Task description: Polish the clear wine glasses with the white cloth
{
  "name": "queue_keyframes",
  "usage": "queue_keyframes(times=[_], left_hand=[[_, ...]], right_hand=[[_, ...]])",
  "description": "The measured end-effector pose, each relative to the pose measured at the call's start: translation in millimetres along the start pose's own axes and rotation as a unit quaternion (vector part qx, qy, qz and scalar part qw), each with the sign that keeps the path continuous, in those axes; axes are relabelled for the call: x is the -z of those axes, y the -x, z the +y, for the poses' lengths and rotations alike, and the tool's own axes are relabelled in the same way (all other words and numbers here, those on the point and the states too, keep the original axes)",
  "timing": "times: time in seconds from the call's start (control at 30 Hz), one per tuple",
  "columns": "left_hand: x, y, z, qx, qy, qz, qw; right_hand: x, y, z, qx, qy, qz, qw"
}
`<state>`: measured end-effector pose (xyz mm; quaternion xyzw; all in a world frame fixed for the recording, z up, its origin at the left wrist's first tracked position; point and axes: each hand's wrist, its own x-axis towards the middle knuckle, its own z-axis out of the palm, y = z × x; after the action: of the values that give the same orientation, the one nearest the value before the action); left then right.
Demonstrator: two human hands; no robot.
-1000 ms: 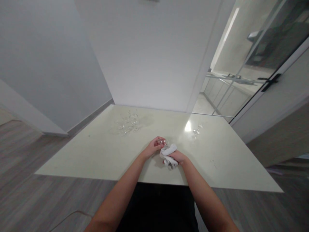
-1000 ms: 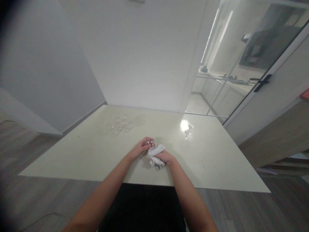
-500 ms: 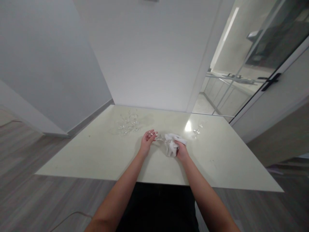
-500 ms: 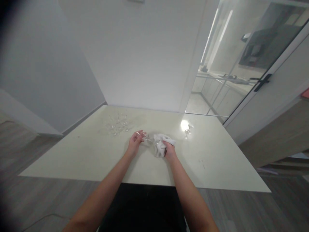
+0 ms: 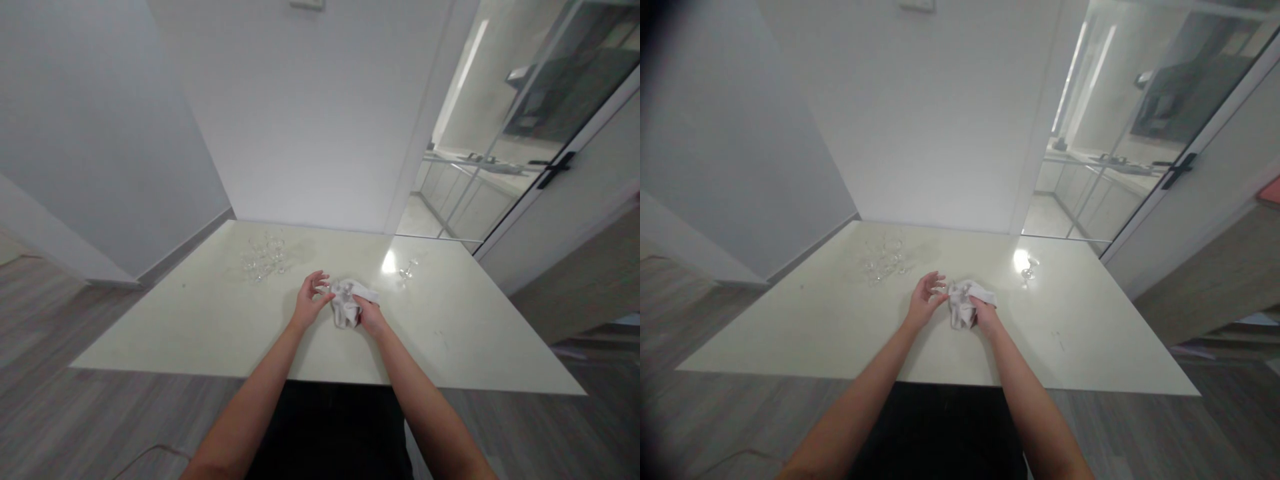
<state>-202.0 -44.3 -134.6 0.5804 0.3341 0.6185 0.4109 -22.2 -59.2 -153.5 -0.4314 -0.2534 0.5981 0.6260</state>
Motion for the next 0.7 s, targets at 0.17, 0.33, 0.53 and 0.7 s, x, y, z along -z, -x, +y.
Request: queue_keyframes(times=[0.17,0.33,0.53,0.7], left_hand=[[-2.3,4.0,4.2,-0.045,-0.098,0.022,0.994],[1.1,1.0,7.2,-0.051,-0.091,0.09,0.99],[-1.8,5.1,19.7,-0.067,-0.093,0.183,0.977],[-26.3,-0.8,49.2,-0.095,-0.118,0.164,0.975]], right_hand=[[1.4,0.0,1.1,-0.01,0.021,0.0,1.0],[0.4,3.5,-3.2,-0.01,0.013,0.008,1.0],[-0.5,5.9,-3.4,-0.005,0.089,-0.028,0.996],[5.6,2.9,-0.2,0.037,0.164,-0.089,0.982]])
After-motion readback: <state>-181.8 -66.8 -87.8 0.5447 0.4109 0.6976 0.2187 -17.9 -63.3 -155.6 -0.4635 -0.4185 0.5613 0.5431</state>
